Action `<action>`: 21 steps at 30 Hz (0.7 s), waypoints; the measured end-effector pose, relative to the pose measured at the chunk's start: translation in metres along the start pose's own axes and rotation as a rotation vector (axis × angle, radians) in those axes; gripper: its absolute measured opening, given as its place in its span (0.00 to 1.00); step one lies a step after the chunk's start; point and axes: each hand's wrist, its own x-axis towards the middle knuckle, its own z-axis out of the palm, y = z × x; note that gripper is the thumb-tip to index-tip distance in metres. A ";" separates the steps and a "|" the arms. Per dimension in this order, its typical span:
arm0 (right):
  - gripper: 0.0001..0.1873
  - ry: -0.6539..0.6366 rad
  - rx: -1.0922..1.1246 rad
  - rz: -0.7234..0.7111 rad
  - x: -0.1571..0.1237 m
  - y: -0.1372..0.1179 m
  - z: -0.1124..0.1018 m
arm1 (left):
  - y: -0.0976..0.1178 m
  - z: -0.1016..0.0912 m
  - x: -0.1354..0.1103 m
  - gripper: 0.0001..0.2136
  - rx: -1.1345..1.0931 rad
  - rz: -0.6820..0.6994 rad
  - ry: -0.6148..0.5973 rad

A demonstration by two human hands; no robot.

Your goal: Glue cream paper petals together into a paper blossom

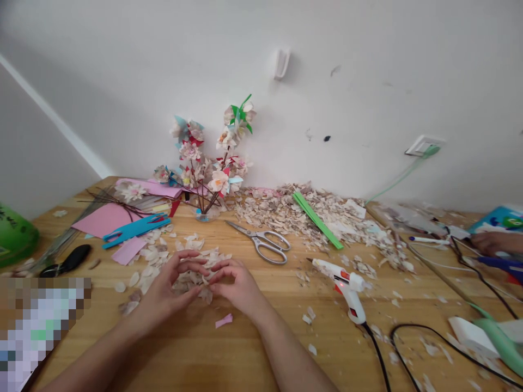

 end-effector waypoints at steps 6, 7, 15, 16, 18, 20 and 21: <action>0.03 0.005 0.019 -0.033 0.000 0.000 -0.002 | -0.004 0.002 0.005 0.19 -0.094 -0.152 0.122; 0.03 0.007 0.019 -0.041 0.000 0.000 -0.003 | -0.004 0.001 0.005 0.20 -0.119 -0.174 0.122; 0.04 0.003 -0.003 -0.109 -0.001 -0.001 -0.004 | -0.007 0.000 0.007 0.22 -0.281 -0.272 0.124; 0.04 0.001 -0.008 -0.116 -0.001 -0.002 -0.004 | -0.008 0.000 0.007 0.22 -0.298 -0.275 0.125; 0.04 0.011 -0.028 -0.118 -0.002 -0.003 -0.004 | -0.008 0.001 0.008 0.23 -0.334 -0.283 0.121; 0.03 0.028 -0.059 -0.113 -0.002 -0.003 -0.003 | -0.008 0.001 0.008 0.24 -0.356 -0.299 0.113; 0.02 0.033 -0.077 -0.116 -0.002 -0.003 -0.003 | -0.007 0.001 0.008 0.24 -0.355 -0.308 0.112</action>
